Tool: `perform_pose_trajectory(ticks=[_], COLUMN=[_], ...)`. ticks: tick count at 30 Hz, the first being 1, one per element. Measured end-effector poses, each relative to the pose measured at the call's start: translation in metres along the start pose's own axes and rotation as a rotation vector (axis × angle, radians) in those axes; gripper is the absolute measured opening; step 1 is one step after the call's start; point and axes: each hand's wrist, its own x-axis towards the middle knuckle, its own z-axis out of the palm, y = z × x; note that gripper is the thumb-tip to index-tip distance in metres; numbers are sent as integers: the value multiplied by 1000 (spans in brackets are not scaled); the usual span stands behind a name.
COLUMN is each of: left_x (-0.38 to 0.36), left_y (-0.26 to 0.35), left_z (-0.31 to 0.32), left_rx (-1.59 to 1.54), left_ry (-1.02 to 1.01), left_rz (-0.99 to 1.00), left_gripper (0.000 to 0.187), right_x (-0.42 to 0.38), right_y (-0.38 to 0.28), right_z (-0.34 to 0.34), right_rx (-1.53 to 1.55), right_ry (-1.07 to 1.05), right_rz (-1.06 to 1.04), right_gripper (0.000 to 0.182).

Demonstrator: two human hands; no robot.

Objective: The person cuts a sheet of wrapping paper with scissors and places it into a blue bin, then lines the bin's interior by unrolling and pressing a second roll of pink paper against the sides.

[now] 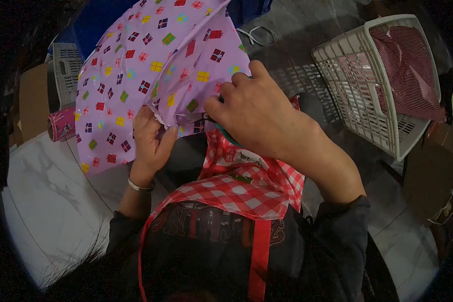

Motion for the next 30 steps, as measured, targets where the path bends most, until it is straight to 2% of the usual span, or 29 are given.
perform_pose_trajectory(ticks=[3,5,9,11,12,18,24,26,29,30], left_x=[-2,-2,-2,-1,0,-1,-1,-2,-10,-12], left_y=[-2,-4,-2,0,1,1,3,1,-7,-9], left_z=[3,3,0,-2,-2,-1,-2,-6,-19,-22], left_rx=[39,57,11,-3,-14,-31,5,11,-101,171], left_ry=[32,49,28,21,27,40,27,19,-41,-84], left_rz=[-5,0,-15,-27,-21,-4,19,26,-28,-21], left_gripper=[21,21,19,18,17,14,15,16,22,27], right_x=[-2,-9,-10,-3,0,13,21,15,2,1], right_y=[0,4,1,-5,-6,-8,-5,-1,0,2], right_z=[-2,-3,0,0,0,2,5,20,22,24], right_rx=[-24,8,27,45,46,-17,-49,118,83,86], right_ry=[-30,-48,-6,-145,-144,-128,-213,210,264,261], right_rz=[0,-24,-70,-65,-67,-135,-209,-275,-269,-272], right_gripper=[38,18,18,26,26,20,16,20,28,28])
